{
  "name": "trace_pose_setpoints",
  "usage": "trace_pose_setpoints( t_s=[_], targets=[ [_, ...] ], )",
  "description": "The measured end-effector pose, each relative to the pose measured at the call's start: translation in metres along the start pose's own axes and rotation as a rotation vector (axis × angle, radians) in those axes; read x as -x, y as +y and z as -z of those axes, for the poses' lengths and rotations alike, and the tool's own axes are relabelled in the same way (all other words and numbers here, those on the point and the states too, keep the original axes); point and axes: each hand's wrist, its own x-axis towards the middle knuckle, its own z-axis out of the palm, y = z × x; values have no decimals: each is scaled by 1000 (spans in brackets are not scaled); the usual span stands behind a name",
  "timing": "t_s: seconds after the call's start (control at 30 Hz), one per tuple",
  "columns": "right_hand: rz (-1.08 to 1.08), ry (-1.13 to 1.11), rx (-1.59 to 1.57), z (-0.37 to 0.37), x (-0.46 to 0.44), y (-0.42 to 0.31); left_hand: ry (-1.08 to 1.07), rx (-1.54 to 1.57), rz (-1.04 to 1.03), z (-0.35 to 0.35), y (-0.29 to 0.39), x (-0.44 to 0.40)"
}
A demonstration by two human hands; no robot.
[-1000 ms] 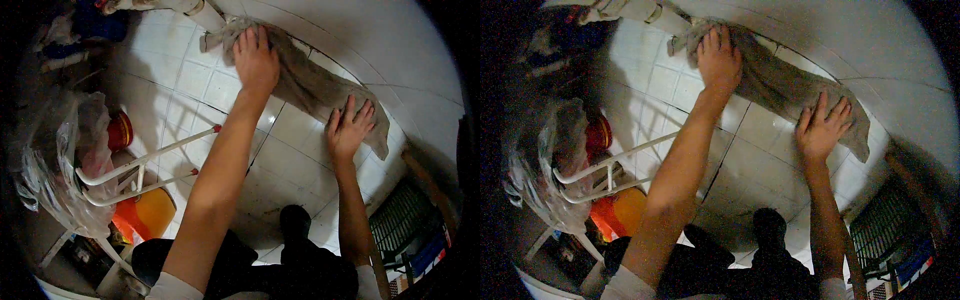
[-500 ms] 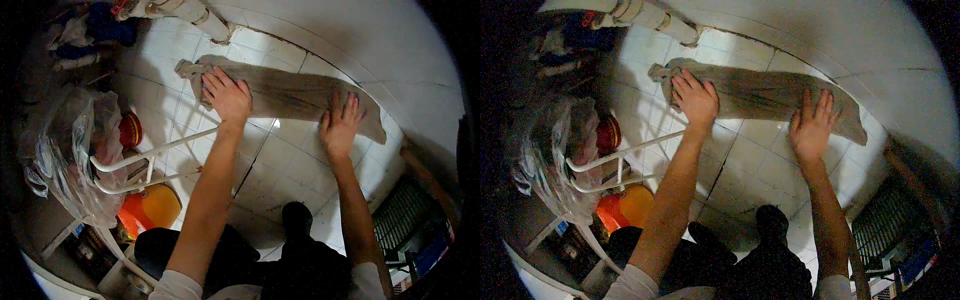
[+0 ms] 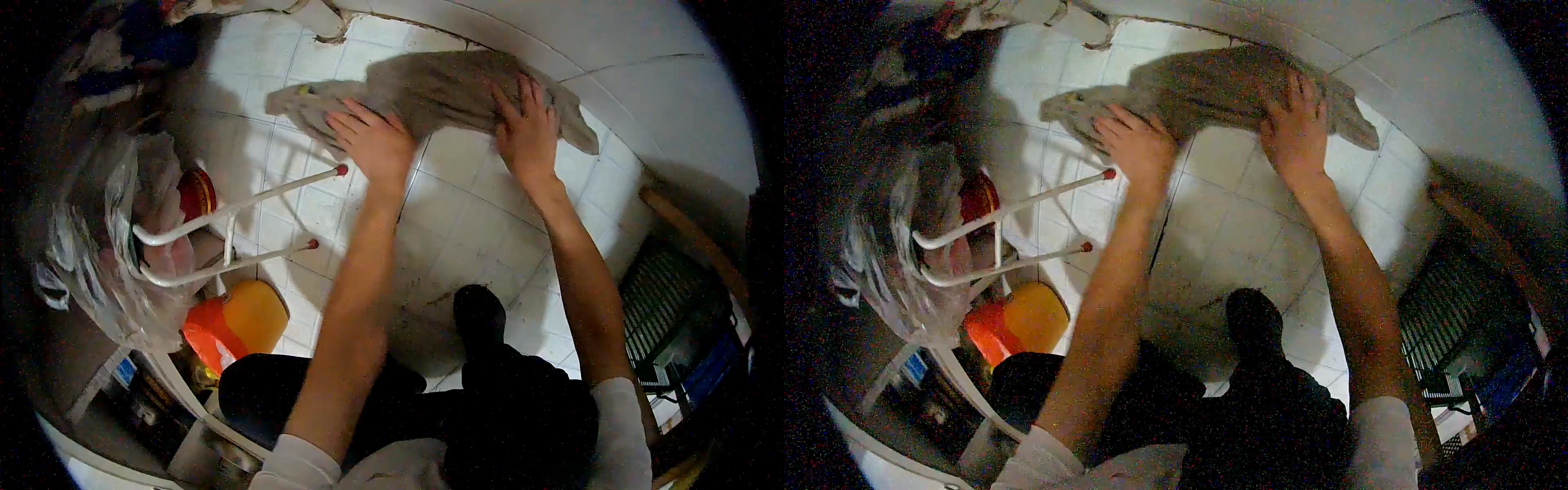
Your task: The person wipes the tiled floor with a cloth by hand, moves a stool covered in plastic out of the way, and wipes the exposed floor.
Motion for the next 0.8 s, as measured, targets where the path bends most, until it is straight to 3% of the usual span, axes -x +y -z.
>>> trace_pose_setpoints(
  t_s=[0.13,0.23,0.3,0.37,0.4,0.47,0.6,0.7,0.8],
  targets=[
    [-57,5,52,14,50,14,-122,190,-17,34,22,108],
    [-88,-41,-33,32,119,11,-226,213,34,51,4,197],
    [8,107,-50,20,189,22,-286,240,88,64,-11,247],
    [-91,31,-62,30,226,18,-355,206,161,67,-26,273],
    [-143,-14,-66,36,235,16,-308,233,130,68,-27,266],
    [-147,102,-36,38,214,25,-216,271,73,63,-24,238],
    [-208,254,35,20,128,48,60,300,-171,49,0,116],
    [-342,176,123,24,75,56,-34,260,-187,51,20,42],
    [-398,112,120,28,56,63,-145,131,-183,36,17,23]
  ],
)
